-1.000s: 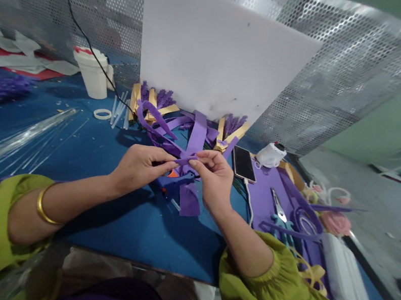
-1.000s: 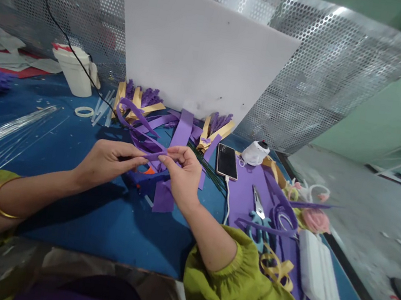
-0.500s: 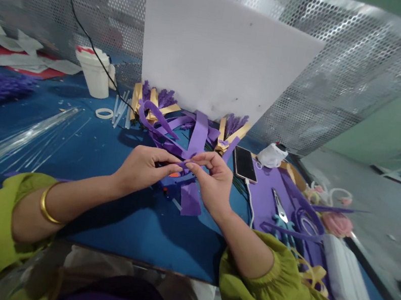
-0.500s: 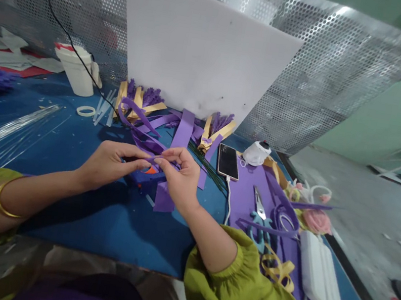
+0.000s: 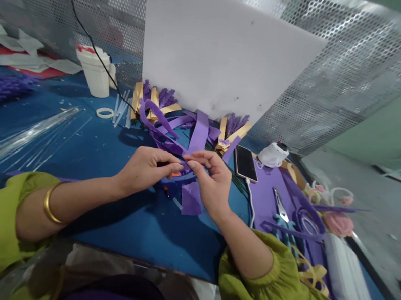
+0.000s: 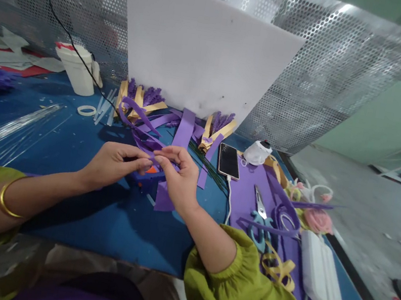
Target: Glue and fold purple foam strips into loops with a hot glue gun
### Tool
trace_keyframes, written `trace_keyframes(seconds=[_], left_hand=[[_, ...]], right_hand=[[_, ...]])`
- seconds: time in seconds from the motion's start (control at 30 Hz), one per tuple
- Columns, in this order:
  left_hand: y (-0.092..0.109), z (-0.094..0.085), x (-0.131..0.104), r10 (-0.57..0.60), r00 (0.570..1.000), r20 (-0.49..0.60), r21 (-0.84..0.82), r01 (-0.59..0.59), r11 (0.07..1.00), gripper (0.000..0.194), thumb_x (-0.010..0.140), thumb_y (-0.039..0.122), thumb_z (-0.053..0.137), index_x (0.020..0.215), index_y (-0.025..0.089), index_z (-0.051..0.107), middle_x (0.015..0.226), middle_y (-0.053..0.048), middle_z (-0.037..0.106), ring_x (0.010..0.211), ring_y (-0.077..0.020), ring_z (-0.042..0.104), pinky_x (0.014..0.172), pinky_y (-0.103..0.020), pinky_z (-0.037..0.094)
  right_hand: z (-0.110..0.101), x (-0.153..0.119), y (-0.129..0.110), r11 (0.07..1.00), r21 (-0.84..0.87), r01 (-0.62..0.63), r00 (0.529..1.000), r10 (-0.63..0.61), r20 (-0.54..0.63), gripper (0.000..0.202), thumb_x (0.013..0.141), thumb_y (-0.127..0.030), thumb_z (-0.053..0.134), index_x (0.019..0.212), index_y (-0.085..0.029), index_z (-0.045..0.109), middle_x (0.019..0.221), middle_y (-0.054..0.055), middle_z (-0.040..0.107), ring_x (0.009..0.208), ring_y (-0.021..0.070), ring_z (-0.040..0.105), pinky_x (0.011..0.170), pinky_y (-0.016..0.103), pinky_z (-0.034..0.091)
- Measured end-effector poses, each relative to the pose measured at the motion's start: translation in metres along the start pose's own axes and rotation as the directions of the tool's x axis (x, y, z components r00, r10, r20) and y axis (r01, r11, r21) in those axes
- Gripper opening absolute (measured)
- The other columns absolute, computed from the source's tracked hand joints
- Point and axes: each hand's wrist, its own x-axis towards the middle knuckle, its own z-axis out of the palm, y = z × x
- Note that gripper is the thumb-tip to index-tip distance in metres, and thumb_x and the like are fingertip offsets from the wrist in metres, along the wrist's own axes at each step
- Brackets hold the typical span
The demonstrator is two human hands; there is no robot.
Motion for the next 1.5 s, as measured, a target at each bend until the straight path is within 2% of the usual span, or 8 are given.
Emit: trace_keyframes(seconds=[0.37, 0.53, 0.67, 0.93, 1.03, 1.17, 1.3, 1.5], left_hand=[[-0.002, -0.003, 0.004, -0.101, 0.994, 0.037, -0.074, 0.103, 0.992, 0.028, 0.087, 0.041, 0.067, 0.080, 0.017, 0.079, 0.066, -0.003, 0.075, 0.062, -0.0166, 0.070, 0.058, -0.022, 0.051], [-0.003, -0.002, 0.004, -0.095, 0.992, 0.084, -0.086, 0.102, 0.991, 0.028, 0.088, 0.038, 0.065, 0.076, 0.016, 0.078, 0.066, -0.003, 0.075, 0.062, -0.0165, 0.070, 0.058, -0.022, 0.052], [0.000, -0.001, 0.005, -0.159, 0.974, 0.159, -0.118, 0.178, 0.977, 0.026, 0.086, 0.036, 0.066, 0.081, 0.014, 0.079, 0.067, -0.004, 0.075, 0.061, -0.0169, 0.070, 0.058, -0.023, 0.054], [-0.001, -0.002, 0.006, -0.256, 0.949, 0.183, -0.206, 0.291, 0.934, 0.029, 0.086, 0.039, 0.067, 0.082, 0.012, 0.077, 0.069, -0.006, 0.075, 0.058, -0.0148, 0.068, 0.054, -0.022, 0.054], [0.001, -0.001, 0.004, -0.278, 0.945, 0.171, -0.222, 0.312, 0.924, 0.029, 0.086, 0.040, 0.066, 0.086, 0.012, 0.077, 0.074, -0.006, 0.076, 0.059, -0.0148, 0.069, 0.053, -0.021, 0.053], [0.006, 0.002, 0.003, -0.274, 0.937, 0.218, -0.188, 0.316, 0.930, 0.021, 0.083, 0.030, 0.068, 0.075, 0.012, 0.075, 0.063, -0.004, 0.072, 0.056, -0.0129, 0.067, 0.055, -0.019, 0.051], [0.007, 0.003, 0.003, -0.263, 0.921, 0.288, -0.189, 0.324, 0.927, 0.019, 0.083, 0.028, 0.067, 0.079, 0.012, 0.076, 0.066, -0.004, 0.073, 0.059, -0.0133, 0.067, 0.057, -0.020, 0.052], [0.004, 0.001, 0.002, -0.239, 0.939, 0.248, -0.136, 0.279, 0.951, 0.029, 0.088, 0.035, 0.062, 0.079, 0.011, 0.076, 0.059, -0.004, 0.070, 0.055, -0.0129, 0.065, 0.053, -0.019, 0.048]], right_hand=[[-0.009, 0.010, 0.008, 0.999, 0.009, -0.037, 0.993, 0.038, -0.109, 0.010, 0.075, -0.027, 0.078, 0.080, -0.022, 0.071, 0.072, -0.002, 0.069, 0.069, 0.0143, 0.061, 0.070, 0.029, 0.049], [-0.002, 0.006, 0.009, 0.974, 0.125, -0.188, 0.982, 0.181, 0.059, 0.022, 0.068, -0.029, 0.082, 0.087, -0.022, 0.073, 0.078, -0.001, 0.072, 0.070, 0.0143, 0.062, 0.069, 0.028, 0.050], [-0.003, 0.007, 0.011, 0.978, 0.136, -0.155, 0.987, 0.160, -0.023, 0.012, 0.067, -0.027, 0.082, 0.072, -0.022, 0.072, 0.067, -0.003, 0.067, 0.063, 0.0120, 0.056, 0.062, 0.026, 0.045], [-0.009, 0.016, 0.015, 0.956, 0.248, -0.155, 0.974, 0.190, -0.126, 0.031, 0.081, -0.052, 0.070, 0.091, -0.022, 0.076, 0.088, 0.004, 0.076, 0.086, 0.0199, 0.068, 0.082, 0.034, 0.052], [-0.001, 0.009, 0.013, 0.895, 0.354, -0.273, 0.960, 0.276, 0.042, 0.034, 0.071, -0.045, 0.082, 0.095, -0.022, 0.076, 0.091, 0.003, 0.077, 0.086, 0.0184, 0.067, 0.082, 0.032, 0.051], [0.011, -0.004, 0.013, 0.843, 0.349, -0.410, 0.910, 0.353, 0.217, 0.026, 0.062, -0.029, 0.086, 0.084, -0.020, 0.078, 0.066, -0.002, 0.069, 0.063, 0.0140, 0.060, 0.067, 0.029, 0.049], [0.013, -0.007, 0.013, 0.876, 0.343, -0.340, 0.940, 0.332, 0.084, 0.013, 0.063, -0.026, 0.084, 0.072, -0.020, 0.077, 0.066, -0.001, 0.070, 0.063, 0.0141, 0.060, 0.064, 0.029, 0.048], [0.009, -0.003, 0.005, 0.917, 0.296, -0.267, 0.960, 0.281, -0.003, 0.010, 0.064, -0.027, 0.082, 0.070, -0.020, 0.078, 0.069, 0.001, 0.072, 0.069, 0.0150, 0.062, 0.070, 0.029, 0.049]])
